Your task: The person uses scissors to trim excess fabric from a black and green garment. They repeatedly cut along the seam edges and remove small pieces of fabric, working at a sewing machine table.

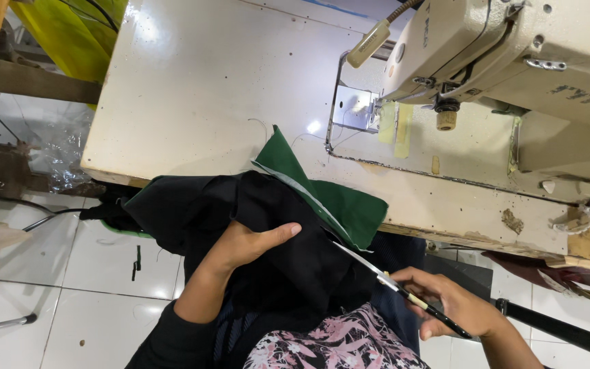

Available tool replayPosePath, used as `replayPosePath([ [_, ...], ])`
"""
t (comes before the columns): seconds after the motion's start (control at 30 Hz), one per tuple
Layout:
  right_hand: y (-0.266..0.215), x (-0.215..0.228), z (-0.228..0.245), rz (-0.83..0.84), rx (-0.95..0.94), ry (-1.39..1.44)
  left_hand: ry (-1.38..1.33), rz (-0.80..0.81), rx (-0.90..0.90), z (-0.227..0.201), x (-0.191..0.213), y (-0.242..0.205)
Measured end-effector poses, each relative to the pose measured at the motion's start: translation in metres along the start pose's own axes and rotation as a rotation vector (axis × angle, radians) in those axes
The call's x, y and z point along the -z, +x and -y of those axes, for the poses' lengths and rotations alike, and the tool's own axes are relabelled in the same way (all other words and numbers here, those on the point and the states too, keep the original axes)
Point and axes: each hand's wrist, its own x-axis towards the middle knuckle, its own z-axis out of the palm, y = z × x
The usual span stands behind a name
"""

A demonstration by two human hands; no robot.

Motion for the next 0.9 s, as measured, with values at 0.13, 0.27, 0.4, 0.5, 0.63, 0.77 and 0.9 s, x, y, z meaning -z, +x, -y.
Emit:
replayPosePath([
  [0.13,0.0,-0.001,-0.001,-0.08,-0.088,-0.019,-0.013,0.088,0.106,-0.011,0.002,0.0],
  [0.27,0.009,-0.001,0.004,-0.035,-0.041,-0.02,0.041,0.116,0.322,-0.028,0.003,-0.004],
  [0.4,0.011,0.001,0.008,0.018,-0.012,-0.003,0.083,0.114,0.368,-0.024,0.003,-0.006],
  [0.5,0.01,0.001,0.003,0.001,-0.047,0.05,0.073,0.169,0.347,-0.021,0.004,-0.005],
  [0.63,0.017,-0.005,-0.003,-0.009,-0.001,0.111,0.096,0.22,0.292,-0.013,-0.002,-0.003],
  [0.77,0.028,-0.012,-0.013,-0.009,0.037,0.166,0.04,0.227,0.251,-0.005,-0.001,-0.002],
  [0.9,0.035,-0.02,-0.03,-0.028,0.053,0.273,0.081,0.2,0.131,0.002,-0.005,0.003],
])
